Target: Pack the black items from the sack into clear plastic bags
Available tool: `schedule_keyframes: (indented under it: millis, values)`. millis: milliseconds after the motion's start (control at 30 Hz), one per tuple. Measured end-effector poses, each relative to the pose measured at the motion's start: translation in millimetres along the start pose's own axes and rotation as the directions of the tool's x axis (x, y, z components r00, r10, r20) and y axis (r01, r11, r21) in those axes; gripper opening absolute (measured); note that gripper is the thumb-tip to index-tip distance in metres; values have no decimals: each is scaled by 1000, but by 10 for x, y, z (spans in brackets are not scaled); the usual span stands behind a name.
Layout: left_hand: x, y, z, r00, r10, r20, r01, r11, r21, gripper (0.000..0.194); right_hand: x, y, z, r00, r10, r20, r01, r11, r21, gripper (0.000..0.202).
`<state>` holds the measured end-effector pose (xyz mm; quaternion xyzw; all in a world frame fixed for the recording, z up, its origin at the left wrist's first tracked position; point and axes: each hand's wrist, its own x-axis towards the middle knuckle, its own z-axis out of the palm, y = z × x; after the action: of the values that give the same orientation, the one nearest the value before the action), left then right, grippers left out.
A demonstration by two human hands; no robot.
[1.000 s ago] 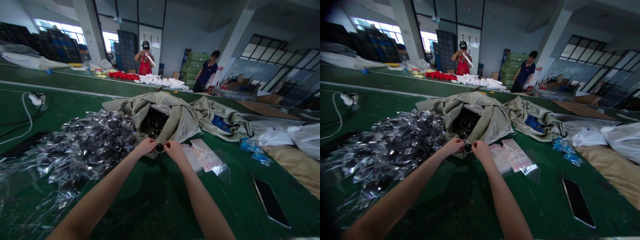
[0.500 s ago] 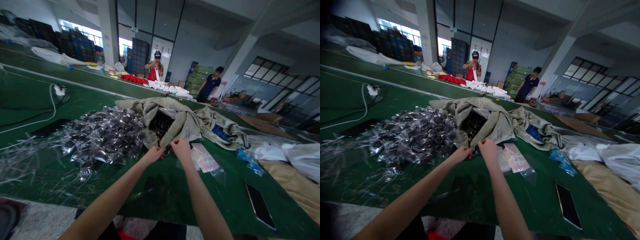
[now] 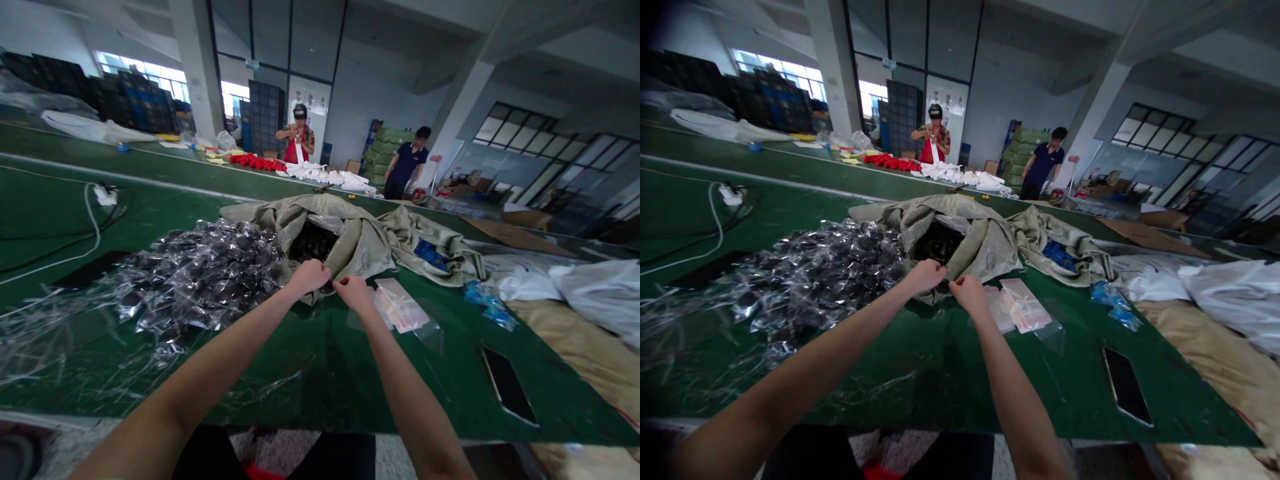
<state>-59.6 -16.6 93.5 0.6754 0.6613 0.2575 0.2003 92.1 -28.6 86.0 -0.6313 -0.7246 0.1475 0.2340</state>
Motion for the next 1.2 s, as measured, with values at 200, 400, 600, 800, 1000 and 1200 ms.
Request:
schedule_keyframes:
  millis: [200, 400, 600, 800, 1000, 1200]
  values:
    - [30, 59, -91, 998, 51, -41, -48, 996, 72, 33, 72, 40, -2, 995, -8, -95, 20, 992, 127, 20]
    - [-7, 25, -100, 995, 88, -37, -84, 992, 92, 32, 103, 24, 32, 988, -28, -154, 57, 982, 182, 18]
    - [-21, 6, -95, 995, 98, -34, -94, 991, 97, 34, 150, 0, 38, 988, -47, -146, 76, 977, 198, 18]
    - [33, -57, -116, 996, 85, -42, -81, 993, 85, 36, 138, -22, 68, 992, -60, -109, 78, 982, 172, 19]
    - [68, -109, -85, 998, 64, -28, -62, 995, 76, 35, 100, -48, 121, 991, -30, -128, 56, 976, 210, 20]
    - [24, -96, -41, 992, 117, -38, -115, 992, 52, 35, 105, -36, 172, 991, -2, -137, 31, 977, 213, 21]
